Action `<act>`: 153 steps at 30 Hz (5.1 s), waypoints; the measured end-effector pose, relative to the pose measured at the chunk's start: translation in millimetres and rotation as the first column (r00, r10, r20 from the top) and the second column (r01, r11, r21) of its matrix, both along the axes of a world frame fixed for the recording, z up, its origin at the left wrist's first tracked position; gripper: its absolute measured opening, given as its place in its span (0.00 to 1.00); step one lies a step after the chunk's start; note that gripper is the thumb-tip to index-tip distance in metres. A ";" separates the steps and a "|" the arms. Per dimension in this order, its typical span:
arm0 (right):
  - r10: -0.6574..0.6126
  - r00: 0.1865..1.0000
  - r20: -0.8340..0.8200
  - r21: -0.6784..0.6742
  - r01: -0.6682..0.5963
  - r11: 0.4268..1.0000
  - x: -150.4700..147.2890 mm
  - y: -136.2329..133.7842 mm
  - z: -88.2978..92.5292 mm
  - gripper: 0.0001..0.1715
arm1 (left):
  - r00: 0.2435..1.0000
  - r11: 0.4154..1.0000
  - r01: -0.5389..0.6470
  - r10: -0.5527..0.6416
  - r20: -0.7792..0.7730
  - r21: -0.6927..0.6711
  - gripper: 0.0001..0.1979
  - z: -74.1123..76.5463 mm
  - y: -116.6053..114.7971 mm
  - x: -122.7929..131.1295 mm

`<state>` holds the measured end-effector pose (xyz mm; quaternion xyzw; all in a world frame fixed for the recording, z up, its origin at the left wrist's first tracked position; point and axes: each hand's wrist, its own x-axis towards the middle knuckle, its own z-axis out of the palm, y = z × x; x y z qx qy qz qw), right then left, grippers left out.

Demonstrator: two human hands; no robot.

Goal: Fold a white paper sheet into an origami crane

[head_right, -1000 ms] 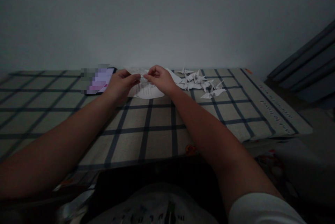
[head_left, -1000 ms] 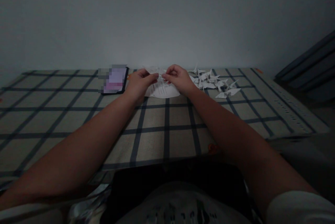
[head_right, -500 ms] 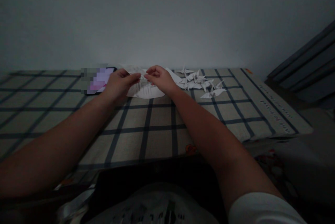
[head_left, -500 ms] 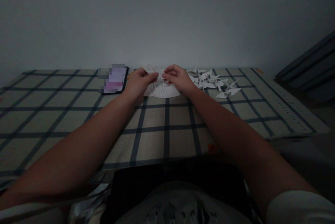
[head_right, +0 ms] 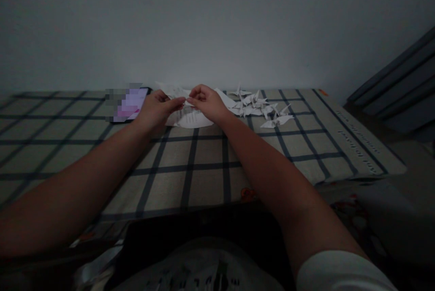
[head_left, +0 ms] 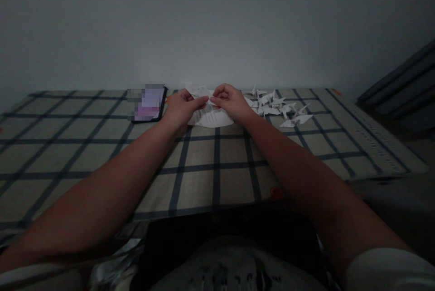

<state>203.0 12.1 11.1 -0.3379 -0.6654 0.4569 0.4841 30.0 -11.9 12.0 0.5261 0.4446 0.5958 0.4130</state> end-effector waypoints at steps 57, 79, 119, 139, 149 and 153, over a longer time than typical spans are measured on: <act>0.078 0.984 0.162 -0.047 -0.071 0.996 4.0 -10.1 7.5 0.13 | 0.999 0.999 0.032 -0.032 -0.001 -0.026 0.22 1.6 -2.3 -1.8; -0.086 0.983 0.163 0.230 0.047 0.972 1.7 -0.3 -5.1 0.20 | 0.999 0.999 -0.032 0.033 0.042 -0.031 0.24 2.0 -0.6 -1.6; -0.010 0.975 0.224 0.306 -0.061 0.950 3.7 0.7 -9.7 0.19 | 0.992 0.989 0.078 -0.065 0.104 -0.129 0.14 7.1 -7.8 -1.6; -0.091 0.950 0.299 0.351 -0.020 0.936 9.5 2.7 -1.2 0.09 | 0.996 0.993 0.045 -0.036 0.081 -0.111 0.21 4.4 -4.1 -3.5; -0.048 0.977 0.207 0.248 -0.005 0.969 6.8 3.9 -4.8 0.08 | 0.993 0.993 0.071 -0.060 0.105 -0.096 0.22 3.8 -3.2 -2.5; -0.016 0.991 0.134 0.178 -0.008 0.984 3.6 5.2 -5.3 0.07 | 0.992 0.996 0.064 -0.057 0.113 -0.061 0.21 4.3 -4.3 -1.2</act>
